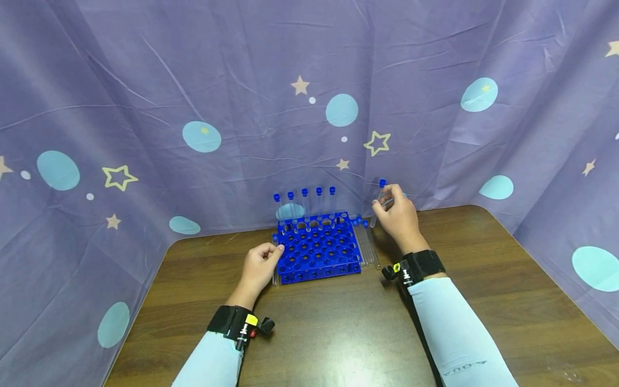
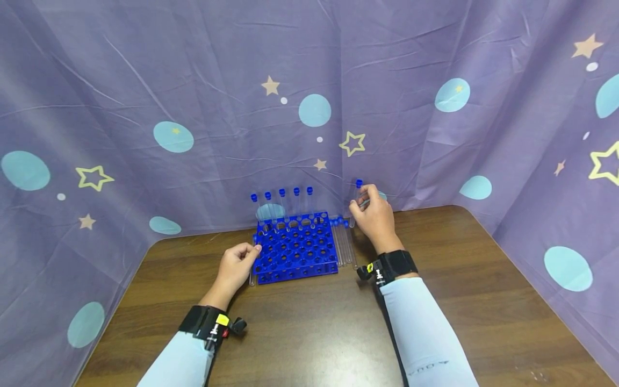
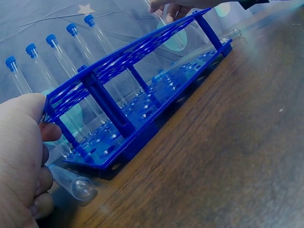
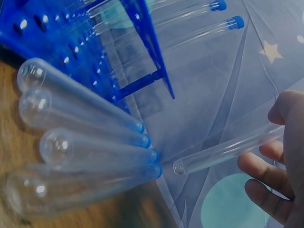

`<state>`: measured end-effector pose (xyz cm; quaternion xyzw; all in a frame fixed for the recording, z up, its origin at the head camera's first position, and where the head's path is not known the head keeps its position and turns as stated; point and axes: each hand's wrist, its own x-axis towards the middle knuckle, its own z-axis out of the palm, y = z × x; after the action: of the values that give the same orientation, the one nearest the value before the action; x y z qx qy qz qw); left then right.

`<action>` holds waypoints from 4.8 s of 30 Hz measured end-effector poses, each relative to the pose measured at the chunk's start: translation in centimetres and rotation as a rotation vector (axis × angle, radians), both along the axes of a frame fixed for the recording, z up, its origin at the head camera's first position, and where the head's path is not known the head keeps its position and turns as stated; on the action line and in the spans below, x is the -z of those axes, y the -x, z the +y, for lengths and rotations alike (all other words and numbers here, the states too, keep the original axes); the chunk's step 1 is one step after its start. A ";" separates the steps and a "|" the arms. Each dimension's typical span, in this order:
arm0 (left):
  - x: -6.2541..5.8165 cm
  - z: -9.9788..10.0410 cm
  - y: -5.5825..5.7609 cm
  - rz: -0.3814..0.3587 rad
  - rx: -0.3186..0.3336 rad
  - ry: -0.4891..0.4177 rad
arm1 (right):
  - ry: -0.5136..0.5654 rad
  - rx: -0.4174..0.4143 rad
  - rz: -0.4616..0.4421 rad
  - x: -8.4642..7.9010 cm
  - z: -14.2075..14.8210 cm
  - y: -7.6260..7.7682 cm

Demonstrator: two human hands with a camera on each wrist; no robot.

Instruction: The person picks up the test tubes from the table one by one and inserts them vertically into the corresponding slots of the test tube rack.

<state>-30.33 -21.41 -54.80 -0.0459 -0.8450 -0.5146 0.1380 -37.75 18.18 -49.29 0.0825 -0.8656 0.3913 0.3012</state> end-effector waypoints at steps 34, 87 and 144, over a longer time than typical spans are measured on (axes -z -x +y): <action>-0.1 -0.2 -0.2 -0.004 0.026 -0.021 | 0.178 -0.205 -0.049 -2.8 -4.2 0.1; -0.2 0.0 -0.1 0.019 0.016 -0.012 | -0.105 -0.258 -0.245 -0.7 -5.6 2.0; -0.7 -0.2 -0.3 -0.044 -0.199 0.010 | 0.092 -0.328 -0.727 0.3 -4.7 -0.6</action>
<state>-30.02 -21.56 -54.10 0.0490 -0.8508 -0.4949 0.1698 -37.11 13.43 -49.62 0.0621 -0.8727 0.4762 -0.0879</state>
